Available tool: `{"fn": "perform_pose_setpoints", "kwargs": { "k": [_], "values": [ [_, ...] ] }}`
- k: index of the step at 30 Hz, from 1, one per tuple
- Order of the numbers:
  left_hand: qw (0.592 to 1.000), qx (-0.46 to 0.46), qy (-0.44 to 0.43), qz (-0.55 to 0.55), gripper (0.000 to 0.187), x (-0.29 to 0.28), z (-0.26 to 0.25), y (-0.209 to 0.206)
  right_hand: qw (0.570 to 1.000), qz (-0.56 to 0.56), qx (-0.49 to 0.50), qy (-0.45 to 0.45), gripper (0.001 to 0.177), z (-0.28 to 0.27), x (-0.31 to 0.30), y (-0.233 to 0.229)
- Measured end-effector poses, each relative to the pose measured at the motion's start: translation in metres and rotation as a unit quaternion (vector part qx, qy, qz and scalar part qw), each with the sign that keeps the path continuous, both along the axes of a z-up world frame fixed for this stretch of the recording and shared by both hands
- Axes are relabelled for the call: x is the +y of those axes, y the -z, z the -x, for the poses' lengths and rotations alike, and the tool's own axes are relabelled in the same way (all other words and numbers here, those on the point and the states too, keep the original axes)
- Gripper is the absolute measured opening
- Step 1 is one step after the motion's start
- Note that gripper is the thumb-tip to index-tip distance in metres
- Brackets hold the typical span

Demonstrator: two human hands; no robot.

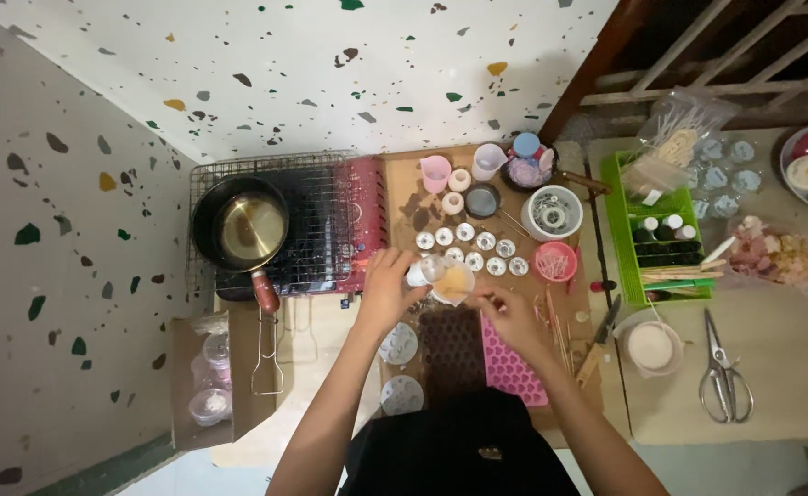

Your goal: Stirring melted wax in a cup and pouring it into small molds to create candles

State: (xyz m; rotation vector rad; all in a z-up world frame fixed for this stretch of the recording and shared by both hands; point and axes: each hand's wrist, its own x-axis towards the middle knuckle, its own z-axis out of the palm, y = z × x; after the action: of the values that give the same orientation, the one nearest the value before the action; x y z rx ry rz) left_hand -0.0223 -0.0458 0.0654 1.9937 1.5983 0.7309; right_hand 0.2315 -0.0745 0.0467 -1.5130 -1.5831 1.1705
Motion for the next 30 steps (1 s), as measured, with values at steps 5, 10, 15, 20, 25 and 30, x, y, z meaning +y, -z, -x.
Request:
{"fn": "perform_pose_setpoints", "kwargs": {
  "k": [5,10,15,20,25,30],
  "values": [
    [0.997,0.060,0.018,0.040,0.053,0.008,0.001,0.013,0.990,-0.001,0.108,0.094,0.018,-0.037,0.004,0.062],
    [0.994,0.085,0.022,0.065,0.055,0.013,-0.003,0.020,0.944,0.043,0.210,0.252,0.016,-0.034,0.009,0.033],
    [0.988,0.128,0.039,0.077,0.055,0.016,-0.007,0.030,0.902,0.096,0.284,0.309,0.025,-0.039,0.012,0.050],
    [0.984,0.156,0.047,0.070,0.052,0.018,-0.010,0.030,0.911,0.088,0.284,0.286,0.021,-0.043,0.016,0.066],
    [0.982,0.169,0.053,0.069,0.054,0.020,-0.007,0.037,0.919,0.069,0.279,0.270,0.020,-0.042,0.019,0.051],
    [0.978,0.191,0.059,0.059,0.057,0.020,-0.009,0.030,0.919,0.076,0.290,0.256,0.020,-0.047,0.022,0.070]
  ]
}}
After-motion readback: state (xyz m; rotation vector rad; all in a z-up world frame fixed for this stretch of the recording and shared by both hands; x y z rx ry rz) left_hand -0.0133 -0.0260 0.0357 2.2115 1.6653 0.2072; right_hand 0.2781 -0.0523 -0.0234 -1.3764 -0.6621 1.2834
